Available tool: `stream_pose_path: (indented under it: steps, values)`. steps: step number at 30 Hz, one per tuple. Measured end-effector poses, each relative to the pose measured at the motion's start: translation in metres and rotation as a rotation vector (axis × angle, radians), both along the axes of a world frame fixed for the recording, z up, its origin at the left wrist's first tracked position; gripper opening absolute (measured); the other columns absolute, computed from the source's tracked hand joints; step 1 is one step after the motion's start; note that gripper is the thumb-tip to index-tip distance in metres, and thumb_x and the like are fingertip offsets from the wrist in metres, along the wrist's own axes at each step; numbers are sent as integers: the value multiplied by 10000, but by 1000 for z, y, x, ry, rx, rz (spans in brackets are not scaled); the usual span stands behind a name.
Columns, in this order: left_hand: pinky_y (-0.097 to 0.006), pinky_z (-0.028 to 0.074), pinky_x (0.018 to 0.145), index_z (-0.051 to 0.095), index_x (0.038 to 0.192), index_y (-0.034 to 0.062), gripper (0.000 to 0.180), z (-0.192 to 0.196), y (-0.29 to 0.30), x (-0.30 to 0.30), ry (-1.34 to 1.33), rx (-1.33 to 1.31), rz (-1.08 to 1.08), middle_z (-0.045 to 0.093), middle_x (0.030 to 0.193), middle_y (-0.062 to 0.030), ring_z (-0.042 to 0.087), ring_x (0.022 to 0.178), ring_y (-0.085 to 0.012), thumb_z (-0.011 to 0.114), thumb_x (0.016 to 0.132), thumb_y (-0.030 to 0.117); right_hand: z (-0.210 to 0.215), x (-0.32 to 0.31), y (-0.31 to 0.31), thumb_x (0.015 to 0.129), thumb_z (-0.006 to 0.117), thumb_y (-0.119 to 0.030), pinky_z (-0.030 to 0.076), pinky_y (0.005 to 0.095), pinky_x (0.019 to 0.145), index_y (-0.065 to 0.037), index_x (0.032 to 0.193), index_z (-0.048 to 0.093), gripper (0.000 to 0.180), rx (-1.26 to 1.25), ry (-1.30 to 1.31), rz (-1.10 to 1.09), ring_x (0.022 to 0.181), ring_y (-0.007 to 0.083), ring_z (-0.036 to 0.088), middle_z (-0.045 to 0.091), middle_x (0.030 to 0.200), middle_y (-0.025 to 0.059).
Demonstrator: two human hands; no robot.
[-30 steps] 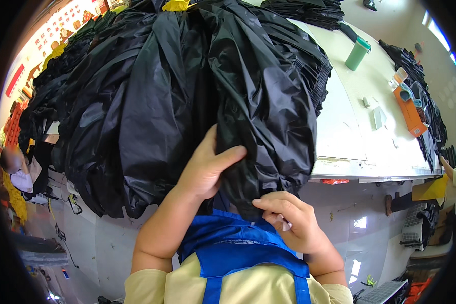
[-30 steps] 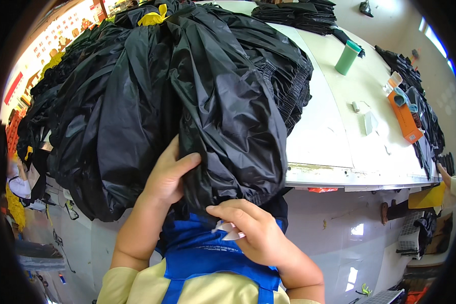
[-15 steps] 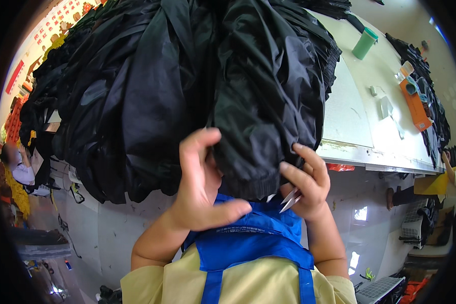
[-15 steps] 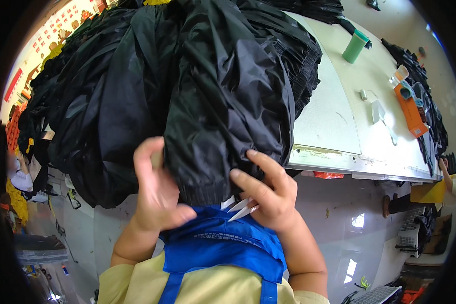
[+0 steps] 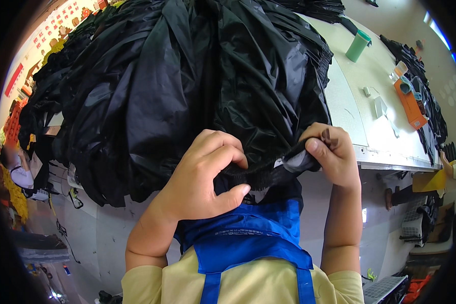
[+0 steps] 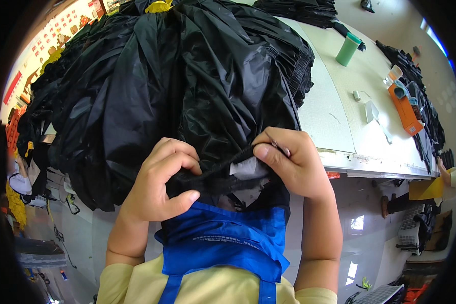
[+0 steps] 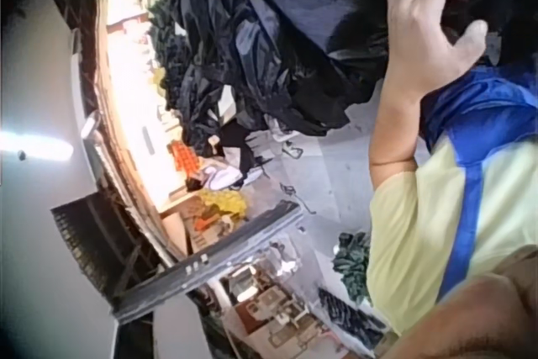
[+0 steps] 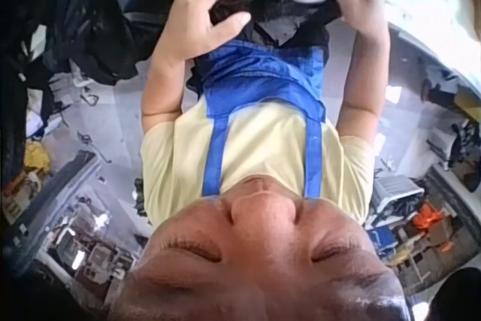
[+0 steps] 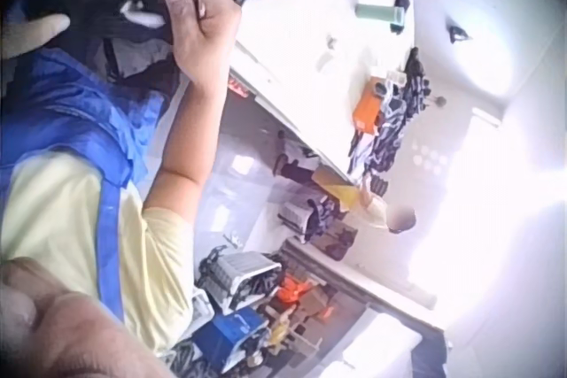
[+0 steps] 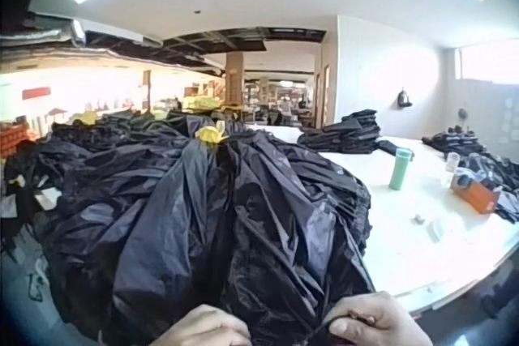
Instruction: The person repeatedly picks black garments from a large pile, uses small scissors to trim tags or threads from the waistband area, and returns the items to the pile. The process is repeated for multiple garments throughout the clip.
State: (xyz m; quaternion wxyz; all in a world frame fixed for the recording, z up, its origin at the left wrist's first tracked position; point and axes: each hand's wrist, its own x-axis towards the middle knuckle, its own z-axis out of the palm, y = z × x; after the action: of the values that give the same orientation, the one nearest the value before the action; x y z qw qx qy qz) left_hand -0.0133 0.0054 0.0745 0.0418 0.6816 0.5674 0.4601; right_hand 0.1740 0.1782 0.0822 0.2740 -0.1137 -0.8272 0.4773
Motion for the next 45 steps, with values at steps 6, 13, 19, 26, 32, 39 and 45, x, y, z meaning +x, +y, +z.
stream_pose_path:
  steps: [6, 13, 19, 26, 32, 39, 45]
  values:
    - [-328, 442, 776, 625, 847, 12, 105, -9, 8, -13, -211, 99, -90, 625, 884, -64, 540, 853, -232, 651, 817, 110, -3, -8, 13, 907, 608, -224, 364, 221, 640, 10, 829, 590, 248, -216, 35, 103, 700, 59, 424, 512, 745, -29]
    - [-287, 480, 760, 581, 1086, 9, 331, -2, -1, 0, -8, 207, 187, 637, 956, -132, 618, 844, -219, 678, 772, 46, -1, -18, 20, 908, 602, -191, 378, 205, 736, -17, 875, 596, 178, -464, 155, -17, 766, 56, 467, 536, 786, -41]
    - [-286, 466, 844, 538, 1187, 5, 520, -75, -24, 44, -1163, -650, -416, 595, 1078, -107, 577, 941, -157, 725, 817, 319, -3, -32, 8, 921, 578, -157, 359, 194, 686, -14, 884, 593, 148, -507, 238, -19, 730, 46, 445, 532, 777, -46]
    - [-381, 468, 926, 455, 1254, 38, 294, -51, -14, 54, -1628, 206, -446, 574, 1195, -123, 578, 1071, -230, 449, 970, 116, -18, -46, 5, 860, 586, -66, 434, 315, 554, -18, 915, 573, 74, 487, 163, -473, 605, 265, 594, 587, 690, 125]
    - [-481, 455, 981, 308, 1357, 69, 369, -51, -21, 49, -1702, 134, -601, 515, 1286, -188, 550, 1161, -317, 359, 994, 110, -52, -48, 7, 905, 549, -161, 449, 341, 690, -25, 1095, 536, 233, 137, 95, -249, 822, 202, 588, 607, 938, 130]
    - [-487, 482, 959, 315, 1332, 70, 349, -42, -29, 48, -1718, 120, -492, 535, 1255, -192, 585, 1110, -330, 373, 998, 153, -16, 21, -53, 731, 776, -271, 429, 248, 578, -2, 952, 613, 385, 415, 379, -393, 647, 138, 515, 580, 786, 73]
    - [-459, 481, 964, 337, 1317, 76, 357, -44, -31, 52, -1744, 100, -480, 548, 1239, -158, 580, 1123, -295, 429, 989, 184, -28, 12, -75, 591, 843, -179, 453, 267, 510, -27, 915, 662, 401, 629, 334, -301, 597, 177, 578, 633, 755, 64]
